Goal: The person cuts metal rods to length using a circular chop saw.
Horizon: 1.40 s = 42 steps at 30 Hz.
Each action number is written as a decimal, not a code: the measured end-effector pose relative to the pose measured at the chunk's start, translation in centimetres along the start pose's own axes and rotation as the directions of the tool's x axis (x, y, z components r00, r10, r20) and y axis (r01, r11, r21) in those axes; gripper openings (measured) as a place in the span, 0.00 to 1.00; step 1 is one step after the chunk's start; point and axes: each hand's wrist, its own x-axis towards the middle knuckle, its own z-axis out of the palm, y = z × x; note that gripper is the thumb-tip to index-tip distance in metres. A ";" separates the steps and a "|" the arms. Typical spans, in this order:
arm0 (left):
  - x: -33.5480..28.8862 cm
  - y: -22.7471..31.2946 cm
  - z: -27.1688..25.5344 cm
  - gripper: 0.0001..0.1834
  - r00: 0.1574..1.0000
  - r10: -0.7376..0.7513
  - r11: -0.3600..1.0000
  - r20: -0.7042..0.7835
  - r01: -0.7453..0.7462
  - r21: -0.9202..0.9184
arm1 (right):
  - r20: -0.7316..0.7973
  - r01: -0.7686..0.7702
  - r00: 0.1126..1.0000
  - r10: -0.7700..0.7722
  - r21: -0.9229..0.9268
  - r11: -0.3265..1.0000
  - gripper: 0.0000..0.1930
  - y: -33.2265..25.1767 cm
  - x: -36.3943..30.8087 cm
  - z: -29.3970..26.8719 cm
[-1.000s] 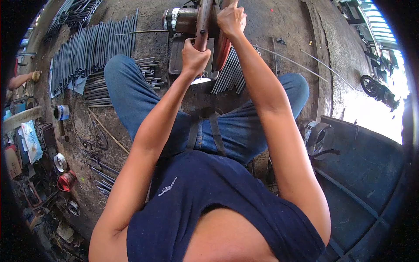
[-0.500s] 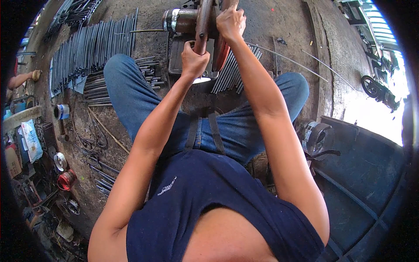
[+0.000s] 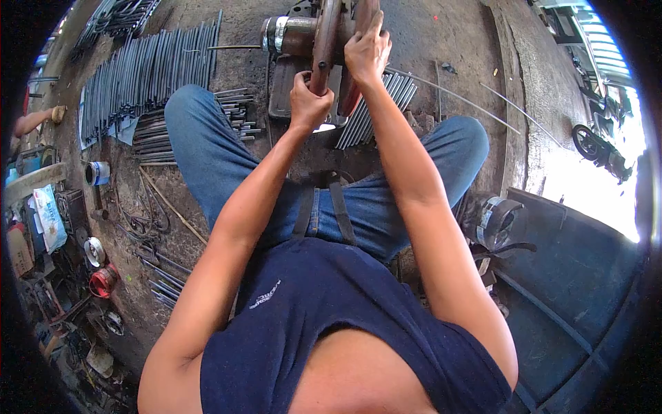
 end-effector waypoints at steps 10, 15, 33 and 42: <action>-0.3 -1.4 0.3 0.28 0.998 -0.050 0.998 0.037 0.051 -0.035 | -0.008 0.020 1.000 -0.020 0.033 0.999 0.36 1.7 -0.6 1.6; -0.4 -1.3 0.2 0.28 1.000 -0.009 0.999 0.018 0.010 -0.051 | -0.079 -0.006 0.997 0.008 0.029 1.000 0.23 1.8 -1.8 2.1; -0.6 -2.0 0.4 0.25 1.000 0.009 0.997 0.001 -0.009 -0.078 | -0.180 -0.071 0.979 0.092 0.122 0.990 0.24 3.7 -5.7 4.0; -0.7 -2.1 0.4 0.24 1.000 -0.020 0.996 0.024 0.022 -0.083 | -0.190 -0.078 0.976 0.102 0.130 0.988 0.24 3.9 -5.9 4.4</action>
